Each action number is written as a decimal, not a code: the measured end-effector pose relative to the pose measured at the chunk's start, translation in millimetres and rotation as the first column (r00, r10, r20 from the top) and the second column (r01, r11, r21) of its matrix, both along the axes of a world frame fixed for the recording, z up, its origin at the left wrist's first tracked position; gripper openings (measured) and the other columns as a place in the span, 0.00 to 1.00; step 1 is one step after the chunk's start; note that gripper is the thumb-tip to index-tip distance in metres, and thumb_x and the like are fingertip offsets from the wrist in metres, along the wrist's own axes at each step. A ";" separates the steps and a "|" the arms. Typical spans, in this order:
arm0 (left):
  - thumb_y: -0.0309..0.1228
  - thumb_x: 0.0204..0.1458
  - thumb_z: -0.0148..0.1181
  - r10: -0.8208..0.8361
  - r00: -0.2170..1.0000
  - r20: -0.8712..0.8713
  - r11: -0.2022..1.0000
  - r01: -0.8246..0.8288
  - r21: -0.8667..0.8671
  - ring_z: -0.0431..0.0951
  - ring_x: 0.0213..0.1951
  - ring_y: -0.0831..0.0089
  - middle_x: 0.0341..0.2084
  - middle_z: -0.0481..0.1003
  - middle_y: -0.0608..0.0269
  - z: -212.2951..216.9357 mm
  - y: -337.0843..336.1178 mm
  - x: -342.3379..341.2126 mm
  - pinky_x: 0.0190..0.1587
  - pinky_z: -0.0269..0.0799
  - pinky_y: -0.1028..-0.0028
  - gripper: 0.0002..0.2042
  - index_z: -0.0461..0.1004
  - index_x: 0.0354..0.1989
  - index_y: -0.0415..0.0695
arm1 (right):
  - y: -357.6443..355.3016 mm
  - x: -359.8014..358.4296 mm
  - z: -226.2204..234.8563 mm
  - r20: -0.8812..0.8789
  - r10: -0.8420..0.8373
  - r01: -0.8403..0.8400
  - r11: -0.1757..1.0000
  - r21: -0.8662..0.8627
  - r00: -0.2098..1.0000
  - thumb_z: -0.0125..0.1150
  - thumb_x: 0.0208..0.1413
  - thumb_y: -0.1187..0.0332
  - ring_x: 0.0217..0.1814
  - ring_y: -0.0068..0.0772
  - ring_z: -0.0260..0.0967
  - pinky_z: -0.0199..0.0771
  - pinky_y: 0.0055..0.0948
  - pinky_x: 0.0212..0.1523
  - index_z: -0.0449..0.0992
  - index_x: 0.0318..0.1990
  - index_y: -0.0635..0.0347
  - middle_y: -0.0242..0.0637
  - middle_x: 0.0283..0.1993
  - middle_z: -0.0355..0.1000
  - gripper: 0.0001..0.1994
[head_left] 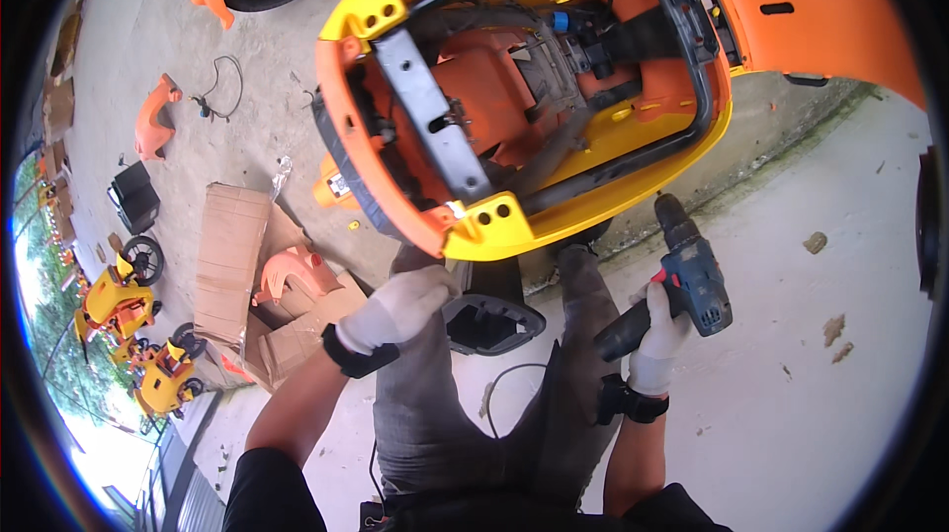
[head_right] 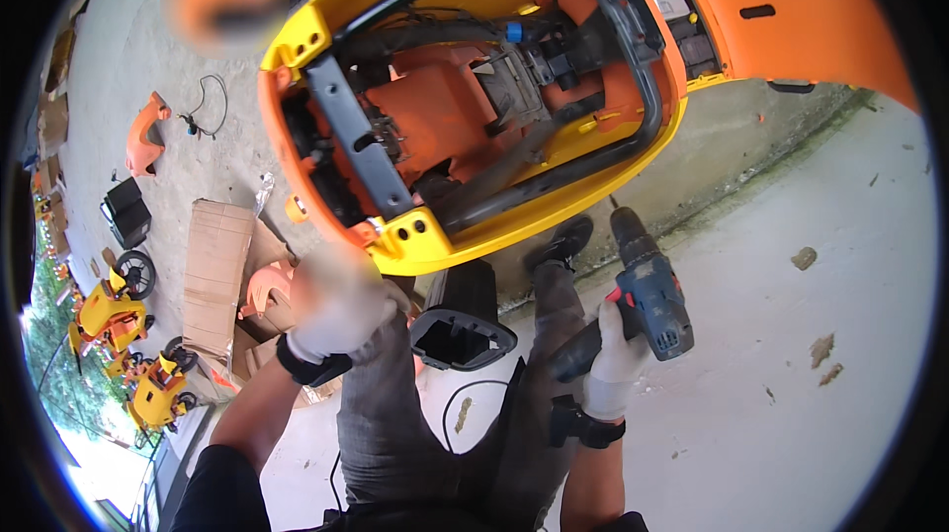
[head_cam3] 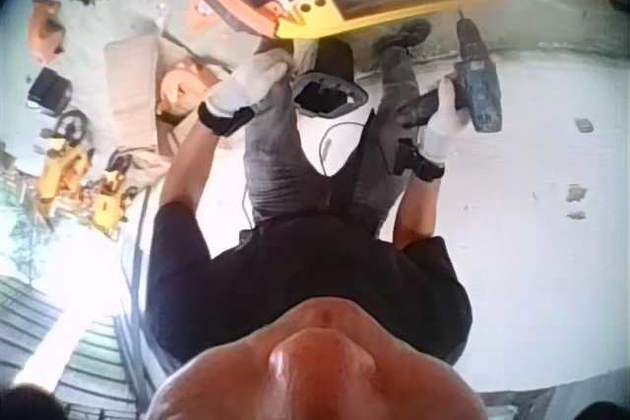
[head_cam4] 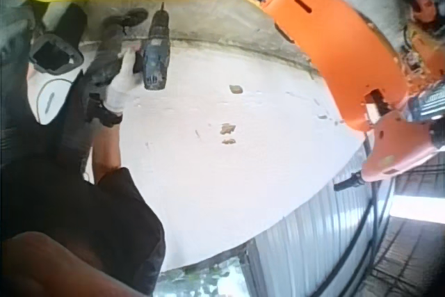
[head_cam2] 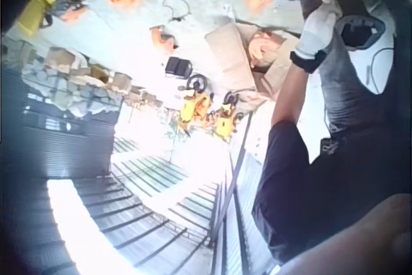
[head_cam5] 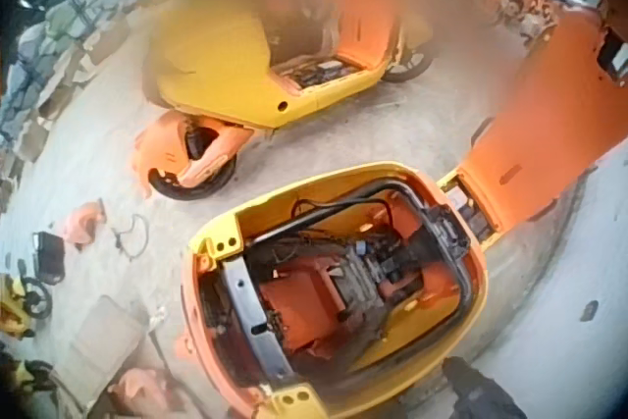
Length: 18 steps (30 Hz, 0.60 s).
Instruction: The person uses a cordless drill to fasten screws into the yellow and orange plastic body panels of a scooter. They work on the side and rear sections, securing components to the frame before standing up and walking away from the partially assembled vehicle.
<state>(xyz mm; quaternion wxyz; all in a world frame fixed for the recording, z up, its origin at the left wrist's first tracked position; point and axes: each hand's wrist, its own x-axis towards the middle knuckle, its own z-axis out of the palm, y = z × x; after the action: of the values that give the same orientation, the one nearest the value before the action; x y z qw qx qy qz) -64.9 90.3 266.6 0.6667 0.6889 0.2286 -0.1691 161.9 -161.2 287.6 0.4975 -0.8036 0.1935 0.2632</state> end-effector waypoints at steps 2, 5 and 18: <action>0.35 0.62 0.48 0.110 0.983 -0.147 0.994 -0.106 0.038 0.76 0.41 0.58 0.34 0.75 0.51 28.2 27.1 -5.2 0.46 0.72 0.66 0.13 0.74 0.39 0.37 | 21.6 1.9 26.1 0.134 0.043 -0.034 0.997 -0.075 0.990 0.63 0.58 0.70 0.34 0.25 0.70 0.71 0.27 0.40 0.73 0.44 0.63 0.32 0.33 0.72 0.10; 0.45 0.65 0.49 0.342 0.918 -0.202 0.938 -0.348 0.008 0.78 0.36 0.65 0.30 0.77 0.54 49.7 72.0 -11.3 0.44 0.72 0.69 0.20 0.75 0.40 0.37 | 41.7 3.0 70.4 0.357 0.196 -0.122 0.968 -0.221 0.913 0.61 0.58 0.73 0.37 0.25 0.69 0.71 0.28 0.43 0.72 0.46 0.63 0.32 0.34 0.71 0.10; 0.42 0.59 0.60 0.239 0.961 -0.141 0.965 -0.220 0.143 0.72 0.27 0.72 0.21 0.72 0.58 47.2 137.9 53.5 0.34 0.70 0.71 0.18 0.75 0.34 0.35 | 168.4 -23.9 92.5 0.311 0.419 -0.398 0.908 -0.132 0.853 0.65 0.58 0.74 0.43 0.22 0.67 0.70 0.26 0.45 0.74 0.50 0.63 0.30 0.43 0.72 0.14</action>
<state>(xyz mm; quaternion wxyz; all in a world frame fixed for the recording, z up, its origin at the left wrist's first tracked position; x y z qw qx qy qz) -11.4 228.2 313.8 0.6168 0.6831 0.3689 -0.1293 138.0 7.2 380.1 0.4299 -0.8743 -0.0602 0.2173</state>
